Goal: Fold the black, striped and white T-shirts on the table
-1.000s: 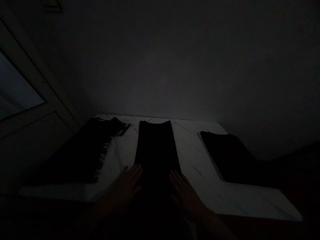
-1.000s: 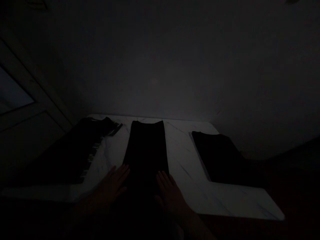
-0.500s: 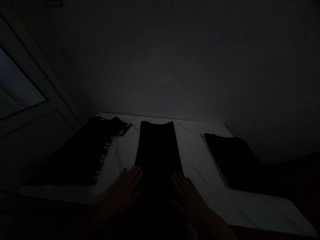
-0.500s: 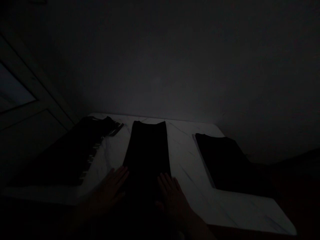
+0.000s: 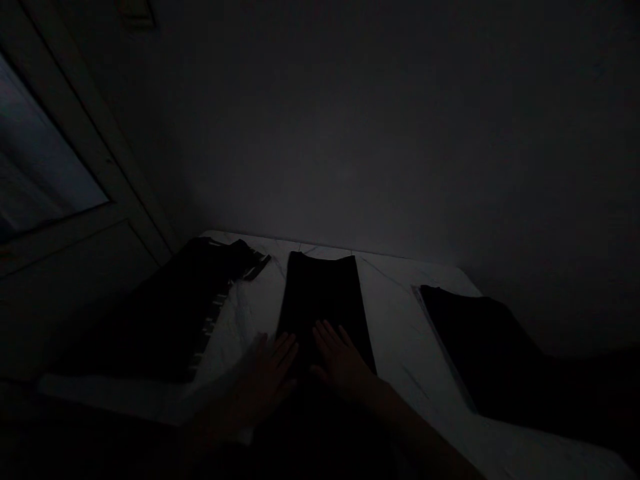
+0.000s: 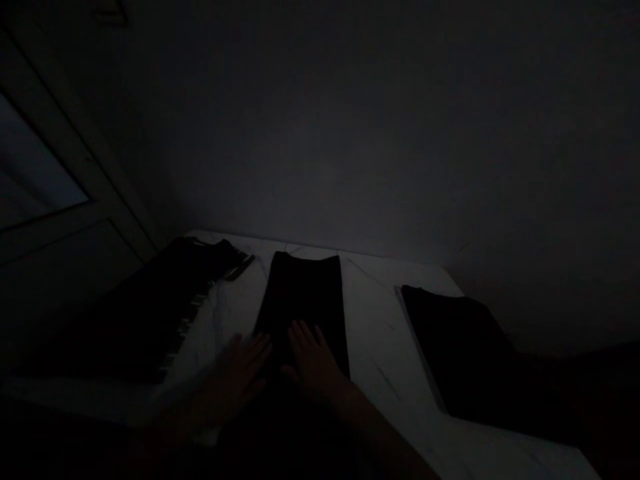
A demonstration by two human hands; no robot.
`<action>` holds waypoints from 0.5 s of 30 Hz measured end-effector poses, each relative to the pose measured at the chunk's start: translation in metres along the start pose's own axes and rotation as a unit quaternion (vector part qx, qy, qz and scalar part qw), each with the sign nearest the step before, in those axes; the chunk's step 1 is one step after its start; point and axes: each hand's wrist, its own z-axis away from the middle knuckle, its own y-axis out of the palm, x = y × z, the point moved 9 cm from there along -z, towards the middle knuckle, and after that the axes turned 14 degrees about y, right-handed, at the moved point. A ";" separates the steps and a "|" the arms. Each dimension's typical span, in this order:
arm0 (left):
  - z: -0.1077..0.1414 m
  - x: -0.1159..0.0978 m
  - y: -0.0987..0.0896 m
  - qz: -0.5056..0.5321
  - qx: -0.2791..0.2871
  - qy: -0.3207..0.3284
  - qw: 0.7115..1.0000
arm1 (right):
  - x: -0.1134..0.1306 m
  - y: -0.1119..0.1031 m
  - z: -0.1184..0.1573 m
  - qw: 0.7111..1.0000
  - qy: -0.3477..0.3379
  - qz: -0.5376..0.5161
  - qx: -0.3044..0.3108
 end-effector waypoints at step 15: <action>-0.136 0.179 0.008 -0.067 -0.025 -0.097 0.993 | -0.010 -0.028 -0.120 0.997 0.063 0.005 -0.035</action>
